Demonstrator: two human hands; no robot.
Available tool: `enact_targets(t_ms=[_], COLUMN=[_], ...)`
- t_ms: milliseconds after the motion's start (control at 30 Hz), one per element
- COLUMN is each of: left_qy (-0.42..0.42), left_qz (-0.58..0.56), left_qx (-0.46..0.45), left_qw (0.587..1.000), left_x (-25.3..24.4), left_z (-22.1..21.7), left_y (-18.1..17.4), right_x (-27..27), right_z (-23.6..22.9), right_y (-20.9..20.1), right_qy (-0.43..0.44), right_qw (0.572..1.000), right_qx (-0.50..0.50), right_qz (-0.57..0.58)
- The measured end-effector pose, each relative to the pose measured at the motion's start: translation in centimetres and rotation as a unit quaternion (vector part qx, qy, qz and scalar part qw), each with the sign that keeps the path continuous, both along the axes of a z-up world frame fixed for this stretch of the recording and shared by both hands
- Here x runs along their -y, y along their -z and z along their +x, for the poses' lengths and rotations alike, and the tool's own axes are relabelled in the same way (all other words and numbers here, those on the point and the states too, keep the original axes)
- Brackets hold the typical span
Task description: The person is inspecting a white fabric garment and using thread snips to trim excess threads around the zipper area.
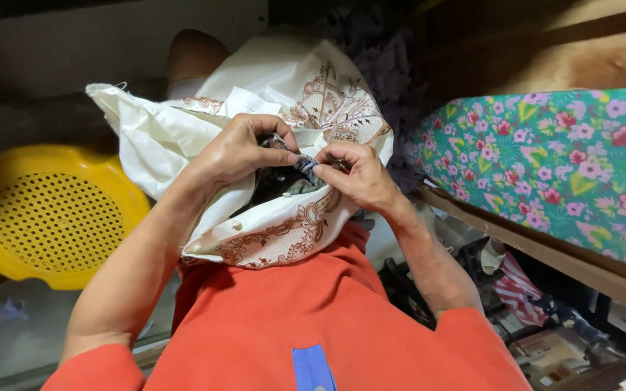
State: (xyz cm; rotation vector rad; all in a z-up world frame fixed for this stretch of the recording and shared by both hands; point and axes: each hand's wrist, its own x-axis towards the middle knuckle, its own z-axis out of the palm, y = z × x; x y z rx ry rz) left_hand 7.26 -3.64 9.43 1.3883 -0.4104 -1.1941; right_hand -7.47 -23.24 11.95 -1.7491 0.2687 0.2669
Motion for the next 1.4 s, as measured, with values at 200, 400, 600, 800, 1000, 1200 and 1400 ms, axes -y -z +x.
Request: enact_targets(t_ms=[200, 400, 600, 800, 1000, 1200, 1400], left_qy=[-0.022, -0.047, -0.072, -0.091, -0.1, -0.117, -0.124], left_qz=[-0.011, -0.013, -0.024, -0.034, -0.037, -0.032, -0.018], left_qx=[-0.003, 0.01, -0.015, -0.041, -0.051, -0.053, -0.024], left_qw=[1.0, 0.999, 0.997, 0.994, 0.993, 0.991, 0.992], left_x=[0.0, -0.1, -0.2, -0.3, -0.1, -0.3, -0.5], left_z=[-0.3, -0.6, -0.4, -0.3, -0.5, -0.9, -1.0], left_y=[0.3, 0.3, 0.1, 0.0, -0.4, 0.5, 0.6], right_x=[-0.4, -0.6, -0.9, -1.2, -1.5, -2.0, -2.8], right_z=[0.2, 0.3, 0.3, 0.2, 1.0, 1.6, 1.2], right_y=[-0.5, -0.6, -0.8, -1.2, -2.3, -2.1, -1.2], right_qy=[0.004, 0.004, 0.011, 0.026, 0.088, 0.043, 0.052], right_qw=[0.999, 0.997, 0.997, 0.995, 0.987, 0.982, 0.984], right_qx=[0.032, 0.044, 0.039, 0.036, 0.059, 0.101, 0.089], right_qz=[-0.035, -0.06, -0.071, -0.086, -0.119, -0.154, -0.143])
